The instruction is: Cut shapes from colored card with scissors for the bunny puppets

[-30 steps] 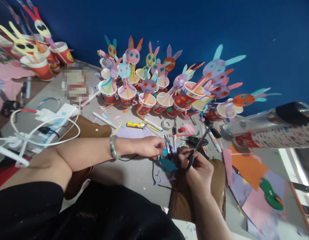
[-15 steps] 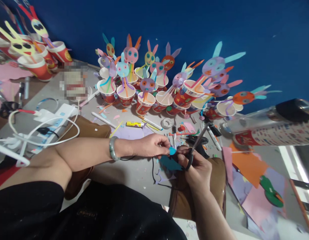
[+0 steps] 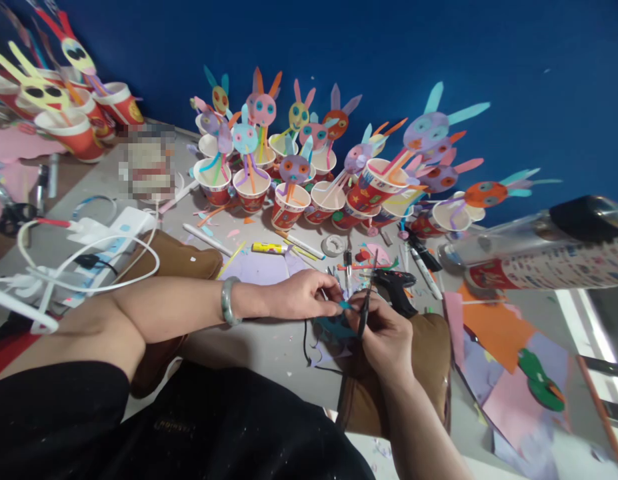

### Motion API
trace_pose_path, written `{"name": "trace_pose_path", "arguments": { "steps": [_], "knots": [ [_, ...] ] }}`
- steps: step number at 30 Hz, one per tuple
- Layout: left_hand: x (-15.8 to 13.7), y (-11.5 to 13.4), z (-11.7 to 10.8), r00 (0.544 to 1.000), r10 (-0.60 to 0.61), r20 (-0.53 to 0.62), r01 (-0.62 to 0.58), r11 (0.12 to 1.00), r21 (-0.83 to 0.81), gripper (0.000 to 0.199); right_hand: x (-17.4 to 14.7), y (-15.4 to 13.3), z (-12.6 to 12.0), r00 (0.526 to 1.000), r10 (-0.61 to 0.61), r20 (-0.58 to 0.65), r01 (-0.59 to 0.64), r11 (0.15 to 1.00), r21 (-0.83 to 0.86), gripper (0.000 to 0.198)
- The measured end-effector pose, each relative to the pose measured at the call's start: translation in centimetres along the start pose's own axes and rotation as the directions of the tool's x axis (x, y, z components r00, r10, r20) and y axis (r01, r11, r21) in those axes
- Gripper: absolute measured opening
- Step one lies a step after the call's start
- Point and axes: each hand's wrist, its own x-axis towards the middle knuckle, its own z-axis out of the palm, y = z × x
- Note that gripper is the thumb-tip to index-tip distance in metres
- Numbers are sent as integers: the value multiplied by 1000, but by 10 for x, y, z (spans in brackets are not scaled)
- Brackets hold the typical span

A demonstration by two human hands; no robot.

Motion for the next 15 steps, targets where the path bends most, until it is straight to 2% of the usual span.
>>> {"name": "trace_pose_path", "arguments": {
  "steps": [2,5,7,9,11,15],
  "knots": [
    [1,2,0,999,12,-47,-14,999,-45,11,0,-1,0,999,32,-41,-33,999,-29,11],
    [1,8,-2,996,-7,-92,-5,991,-135,14,-1,-3,1,974,32,-225,-50,996,-74,6],
    [0,13,-4,995,-33,-96,15,983,-182,15,-1,-4,0,922,-47,-385,15,996,-85,8],
    [-1,17,-6,994,-48,-95,28,979,-200,15,-2,-4,-1,863,-137,-486,101,990,-100,9],
    [-1,19,-7,994,-57,-88,38,978,-204,15,-4,-4,-2,856,-176,-486,149,984,-94,10],
    [-1,16,-5,997,-35,-71,21,982,-189,15,-7,-6,-2,962,-72,-262,80,997,21,10]
  ]
}}
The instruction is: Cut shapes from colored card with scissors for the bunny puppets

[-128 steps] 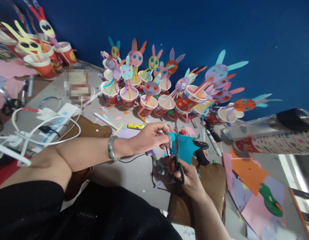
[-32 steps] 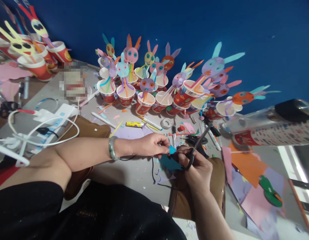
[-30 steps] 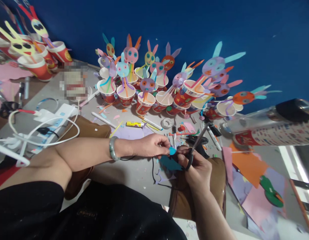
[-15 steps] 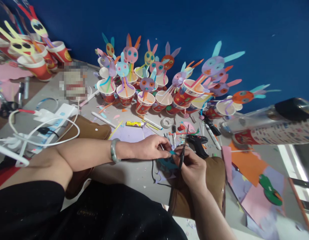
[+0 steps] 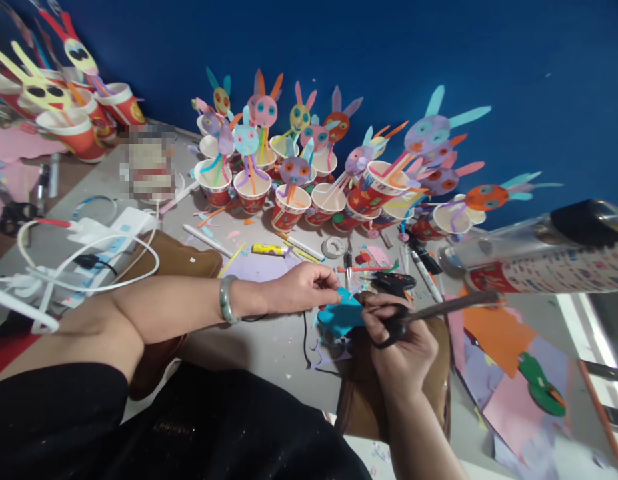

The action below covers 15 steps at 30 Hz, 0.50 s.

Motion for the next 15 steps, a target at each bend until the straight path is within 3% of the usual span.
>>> {"name": "trace_pose_path", "arguments": {
  "steps": [4,11,15],
  "knots": [
    [0,-7,1,999,30,38,-32,998,62,13,1,-3,4,983,63,172,-63,998,-5,12],
    [-4,-14,2,994,53,93,-72,975,211,7,3,-3,7,981,42,187,-41,999,-9,15],
    [-4,-17,5,996,50,69,-61,984,165,8,2,-2,6,982,64,178,-60,998,-26,13]
  ]
}}
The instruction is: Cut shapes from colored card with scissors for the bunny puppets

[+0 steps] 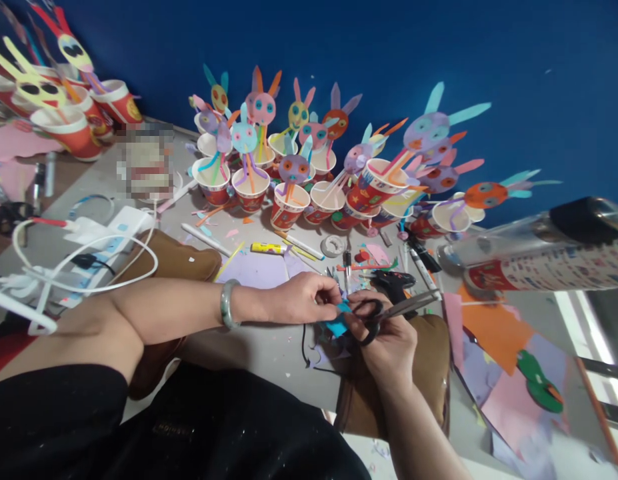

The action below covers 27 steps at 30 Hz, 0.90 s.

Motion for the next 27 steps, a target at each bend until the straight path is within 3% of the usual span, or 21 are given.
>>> {"name": "trace_pose_path", "arguments": {
  "steps": [6,10,14,20,27],
  "knots": [
    [1,3,5,998,-60,-32,54,984,-170,12,-2,4,-1,998,2,-70,-2,1000,9,14],
    [1,14,1,992,-109,-57,87,949,-302,17,-4,11,-2,997,51,-64,-43,992,116,23],
    [1,27,-3,977,-172,-129,101,897,-429,26,-3,15,-3,996,49,73,-64,973,223,44],
    [4,31,-2,964,-215,-156,95,829,-550,33,0,4,0,934,96,345,-117,992,38,58],
    [5,28,0,960,-232,-156,91,787,-611,32,0,3,6,914,146,380,-140,989,-43,62]
  ]
}}
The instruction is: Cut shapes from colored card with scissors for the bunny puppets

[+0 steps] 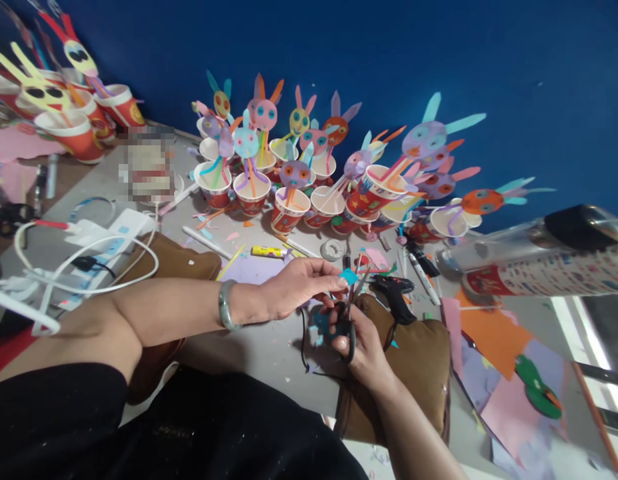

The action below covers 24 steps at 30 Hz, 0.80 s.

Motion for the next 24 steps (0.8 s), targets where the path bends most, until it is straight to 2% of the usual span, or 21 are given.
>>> {"name": "trace_pose_path", "arguments": {
  "steps": [10,19,24],
  "knots": [
    [0,-5,-4,999,7,54,-6,1000,-15,31,1,0,0,999,-29,-18,29,1000,-7,63],
    [-1,-6,-4,997,-2,72,3,1000,-17,26,1,0,0,1000,-6,-14,6,1000,5,63],
    [-2,-7,-4,997,-4,73,4,1000,0,30,0,1,1,1000,3,-20,-2,1000,13,64]
  ]
}}
